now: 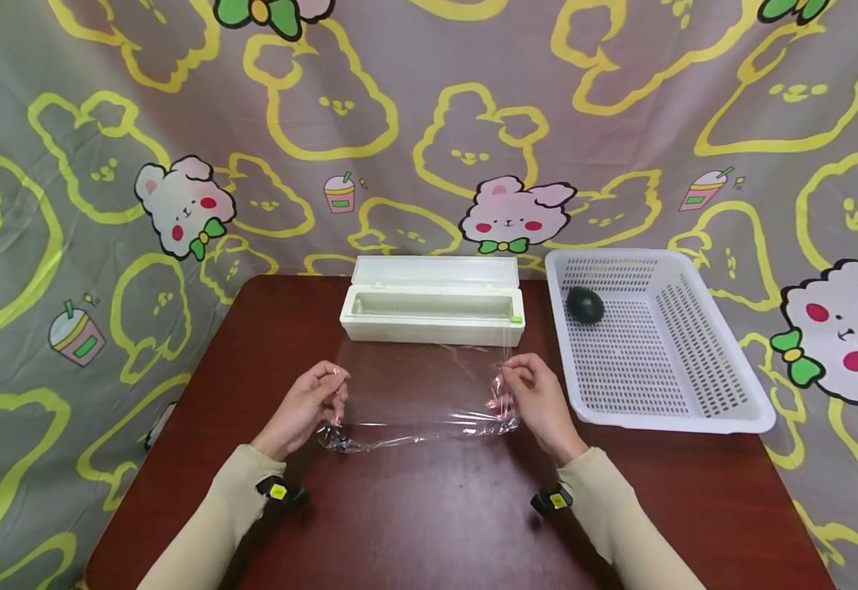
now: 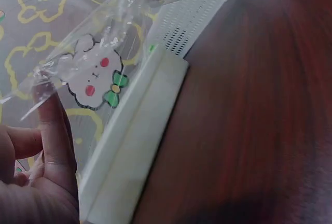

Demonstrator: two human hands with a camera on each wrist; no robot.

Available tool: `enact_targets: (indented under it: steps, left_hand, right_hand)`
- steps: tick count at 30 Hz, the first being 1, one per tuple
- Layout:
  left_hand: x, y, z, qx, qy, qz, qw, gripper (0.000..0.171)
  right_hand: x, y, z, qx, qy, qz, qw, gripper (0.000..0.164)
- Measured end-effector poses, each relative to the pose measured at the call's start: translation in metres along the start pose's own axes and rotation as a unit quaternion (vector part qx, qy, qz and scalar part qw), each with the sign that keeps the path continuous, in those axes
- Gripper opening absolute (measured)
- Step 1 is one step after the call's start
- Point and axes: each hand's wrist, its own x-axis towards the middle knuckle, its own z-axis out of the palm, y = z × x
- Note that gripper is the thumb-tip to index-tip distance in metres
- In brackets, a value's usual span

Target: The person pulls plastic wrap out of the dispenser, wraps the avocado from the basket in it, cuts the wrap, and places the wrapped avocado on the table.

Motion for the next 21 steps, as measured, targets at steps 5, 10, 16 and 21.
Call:
enact_targets:
  steps: [5,10,16,21]
  left_hand:
    - [-0.004,-0.01,-0.006,0.03,0.0,-0.031,0.9991,0.033]
    - [-0.004,-0.02,-0.01,0.041,-0.022,-0.051,0.9976,0.021]
    - [-0.003,-0.028,-0.014,0.05,-0.04,-0.057,0.9963,0.016]
    - [-0.003,-0.033,-0.019,0.066,-0.05,-0.068,0.9943,0.024]
  right_hand:
    - [-0.006,0.018,-0.002,-0.011,-0.006,0.022,1.0,0.021]
    - [-0.01,0.03,-0.006,-0.03,-0.008,0.041,0.999,0.021]
    - [-0.009,0.038,-0.008,-0.038,-0.02,0.055,0.998,0.023]
    - [-0.006,0.043,-0.009,-0.048,-0.032,0.059,0.997,0.025]
